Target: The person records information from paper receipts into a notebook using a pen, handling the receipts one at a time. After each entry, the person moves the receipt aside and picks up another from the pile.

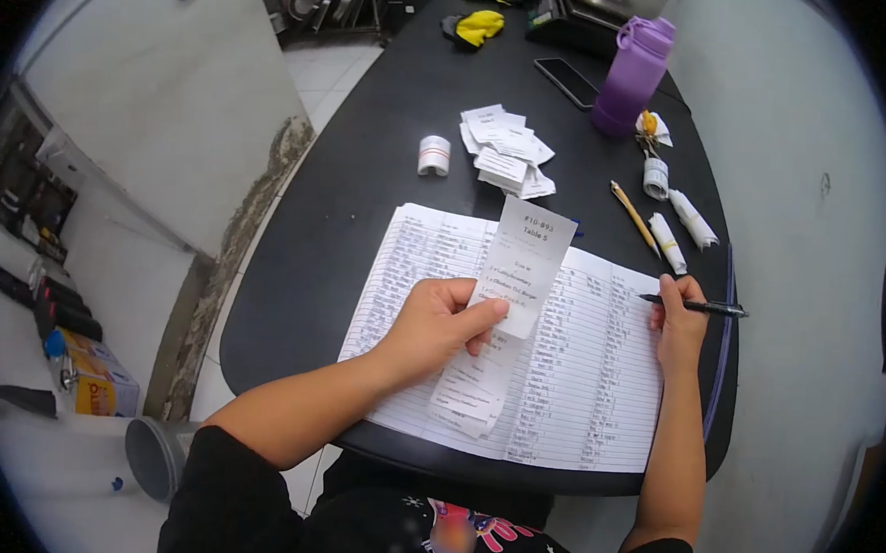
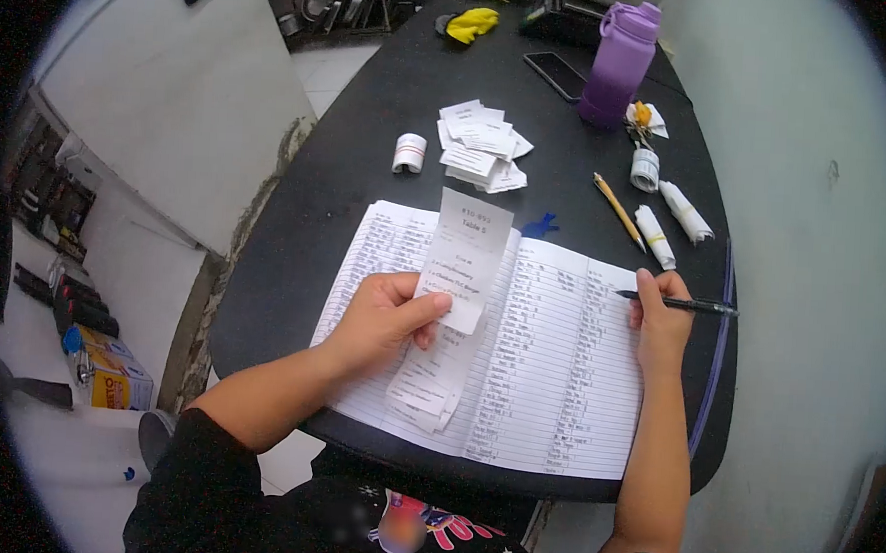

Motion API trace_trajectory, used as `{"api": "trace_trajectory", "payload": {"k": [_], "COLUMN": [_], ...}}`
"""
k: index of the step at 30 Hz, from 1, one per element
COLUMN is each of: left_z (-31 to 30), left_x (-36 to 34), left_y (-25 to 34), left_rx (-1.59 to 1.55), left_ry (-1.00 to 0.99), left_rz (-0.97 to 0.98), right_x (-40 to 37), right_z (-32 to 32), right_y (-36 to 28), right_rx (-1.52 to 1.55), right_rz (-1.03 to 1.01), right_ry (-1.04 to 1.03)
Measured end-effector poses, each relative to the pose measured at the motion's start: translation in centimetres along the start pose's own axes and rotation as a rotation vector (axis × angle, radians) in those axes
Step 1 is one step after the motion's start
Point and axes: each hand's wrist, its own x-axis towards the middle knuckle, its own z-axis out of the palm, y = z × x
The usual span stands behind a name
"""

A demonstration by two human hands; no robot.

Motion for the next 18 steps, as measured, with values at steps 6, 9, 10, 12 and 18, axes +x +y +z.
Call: {"api": "trace_trajectory", "payload": {"k": [6,9,10,12,18], "left_z": [-0.33,-0.38,-0.39,-0.4,-0.44], "left_x": [0.14,0.22,0.21,0.17,0.32], "left_y": [-0.52,-0.77,-0.77,-0.69,-0.87], "left_rx": [-0.083,-0.118,-0.126,-0.135,-0.155], "left_ry": [-0.009,-0.012,-0.011,-0.014,-0.021], "left_rz": [0.002,0.001,0.003,-0.003,-0.009], "right_x": [-0.15,-0.13,-0.1,0.02,0.05], "right_z": [0.16,0.07,0.06,-0.03,-0.18], "right_y": [-0.12,-0.05,-0.02,0.18,0.1], "right_rx": [-0.021,-0.018,-0.017,-0.016,0.008], "right_rz": [-0.022,-0.035,-0.042,-0.037,-0.033], "right_ry": [-0.019,-0.03,-0.035,-0.035,-0.057]}}
